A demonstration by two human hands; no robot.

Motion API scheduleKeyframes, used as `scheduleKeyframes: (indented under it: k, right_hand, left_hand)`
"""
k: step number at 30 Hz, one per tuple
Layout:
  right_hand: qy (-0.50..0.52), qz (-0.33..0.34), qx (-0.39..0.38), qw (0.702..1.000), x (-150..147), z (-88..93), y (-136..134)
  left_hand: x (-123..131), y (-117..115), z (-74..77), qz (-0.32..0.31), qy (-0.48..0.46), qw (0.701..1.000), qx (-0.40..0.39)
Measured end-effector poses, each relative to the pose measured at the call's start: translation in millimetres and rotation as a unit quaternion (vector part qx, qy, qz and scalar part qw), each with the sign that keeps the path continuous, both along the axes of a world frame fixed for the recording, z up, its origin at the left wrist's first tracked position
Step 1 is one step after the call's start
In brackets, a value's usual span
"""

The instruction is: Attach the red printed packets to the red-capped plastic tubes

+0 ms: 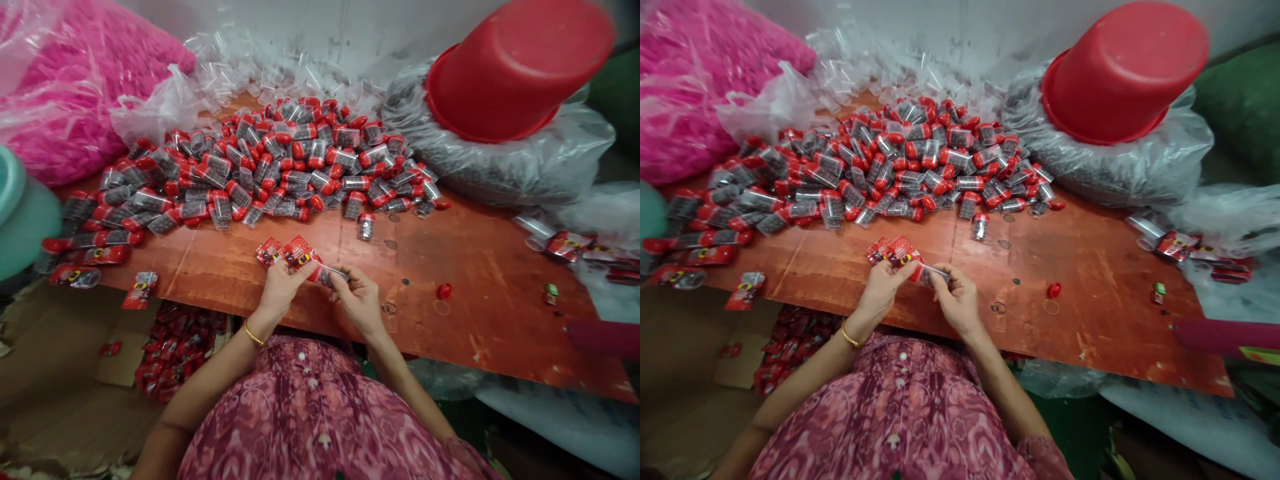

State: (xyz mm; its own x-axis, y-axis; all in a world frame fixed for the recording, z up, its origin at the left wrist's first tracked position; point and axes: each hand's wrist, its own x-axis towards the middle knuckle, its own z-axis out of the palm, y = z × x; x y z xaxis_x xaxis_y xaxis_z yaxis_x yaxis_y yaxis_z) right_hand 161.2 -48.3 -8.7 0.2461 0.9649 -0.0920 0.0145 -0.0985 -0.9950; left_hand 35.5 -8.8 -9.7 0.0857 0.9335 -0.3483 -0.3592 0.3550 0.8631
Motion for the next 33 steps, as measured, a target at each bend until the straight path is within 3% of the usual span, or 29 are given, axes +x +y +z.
scheduleKeyframes:
  k: [8, 10, 15, 19, 21, 23, 27, 33]
  right_hand:
    - [0.013, -0.101, 0.047, 0.994, -17, -17.0, 1]
    - [0.049, -0.081, 0.036, 0.995, -19, -18.0, 1]
    - [0.116, 0.056, -0.017, 0.992, -15, -11.7, 3]
    - [0.150, 0.050, -0.024, 0.987, -18, -11.2, 2]
    - [0.122, 0.029, -0.016, 0.992, -21, -12.8, 1]
    - [0.097, 0.035, -0.007, 0.995, -22, -14.4, -1]
    - [0.113, 0.113, 0.012, 0.987, -16, -15.1, -3]
    - [0.113, 0.073, 0.028, 0.991, -20, -13.7, 7]
  left_hand:
    - [12, -3, 2.0, 0.028, -0.077, 0.996, -0.037]
    - [13, -1, 3.8, 0.035, -0.083, 0.995, -0.039]
    - [7, 5, 6.7, 0.029, -0.065, 0.997, -0.014]
    - [6, 0, 6.5, -0.074, -0.038, 0.996, -0.014]
    - [6, -1, 7.1, -0.093, -0.038, 0.995, -0.002]
    - [4, 1, 8.2, -0.068, -0.050, 0.996, 0.016]
    - [-1, 10, 10.9, 0.010, -0.057, 0.998, 0.000]
    - [0, 3, 8.0, 0.007, -0.080, 0.995, -0.055]
